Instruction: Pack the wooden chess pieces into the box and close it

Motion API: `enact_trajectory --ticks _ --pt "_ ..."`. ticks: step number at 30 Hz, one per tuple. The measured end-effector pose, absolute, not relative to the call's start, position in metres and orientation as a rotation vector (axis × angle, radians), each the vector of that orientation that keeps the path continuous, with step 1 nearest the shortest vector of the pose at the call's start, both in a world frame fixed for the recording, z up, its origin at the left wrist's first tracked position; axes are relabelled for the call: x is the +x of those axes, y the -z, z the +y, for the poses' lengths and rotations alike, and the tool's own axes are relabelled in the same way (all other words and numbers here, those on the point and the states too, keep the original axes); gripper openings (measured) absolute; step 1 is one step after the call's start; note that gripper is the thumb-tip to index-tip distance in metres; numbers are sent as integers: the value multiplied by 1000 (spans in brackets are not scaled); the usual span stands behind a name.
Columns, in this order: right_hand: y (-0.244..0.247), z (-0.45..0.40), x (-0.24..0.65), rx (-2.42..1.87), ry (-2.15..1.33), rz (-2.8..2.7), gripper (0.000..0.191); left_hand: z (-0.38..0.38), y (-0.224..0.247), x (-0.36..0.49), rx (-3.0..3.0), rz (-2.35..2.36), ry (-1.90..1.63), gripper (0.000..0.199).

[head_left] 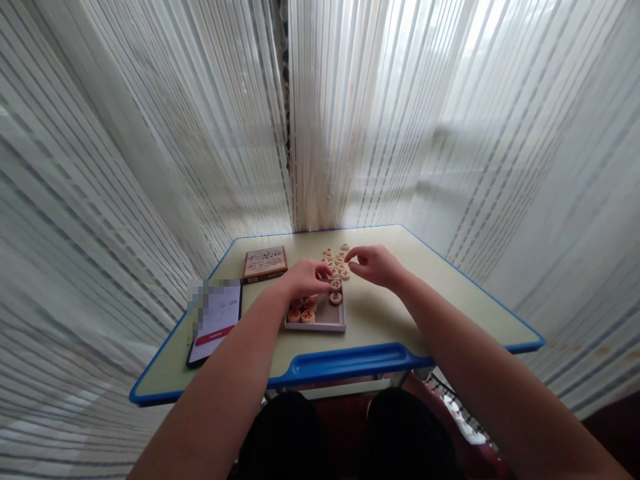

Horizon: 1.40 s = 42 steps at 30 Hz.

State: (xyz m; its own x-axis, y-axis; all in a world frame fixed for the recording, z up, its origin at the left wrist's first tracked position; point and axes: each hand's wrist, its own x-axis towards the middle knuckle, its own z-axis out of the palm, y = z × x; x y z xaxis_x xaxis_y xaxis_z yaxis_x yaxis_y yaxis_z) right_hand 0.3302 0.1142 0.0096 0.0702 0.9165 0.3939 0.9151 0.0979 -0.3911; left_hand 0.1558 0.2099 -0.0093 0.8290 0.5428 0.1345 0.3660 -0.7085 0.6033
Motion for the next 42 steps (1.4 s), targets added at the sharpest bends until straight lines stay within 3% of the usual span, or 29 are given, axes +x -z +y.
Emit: enact_trajectory --ticks 10,20,26,32,42 --pt "-4 114 317 -1798 -264 -2101 25 217 15 157 2438 604 -382 42" --pt "-5 115 322 -1813 -130 -1996 23 210 9 155 2415 626 -392 42" --pt "-9 120 348 -2159 112 -1665 29 210 6 156 2439 719 -492 31" --pt "-3 124 359 -2429 -66 -1621 33 210 8 157 2410 750 -534 29" --pt "4 126 357 -2431 -108 -1723 32 211 8 158 2438 826 -555 29"
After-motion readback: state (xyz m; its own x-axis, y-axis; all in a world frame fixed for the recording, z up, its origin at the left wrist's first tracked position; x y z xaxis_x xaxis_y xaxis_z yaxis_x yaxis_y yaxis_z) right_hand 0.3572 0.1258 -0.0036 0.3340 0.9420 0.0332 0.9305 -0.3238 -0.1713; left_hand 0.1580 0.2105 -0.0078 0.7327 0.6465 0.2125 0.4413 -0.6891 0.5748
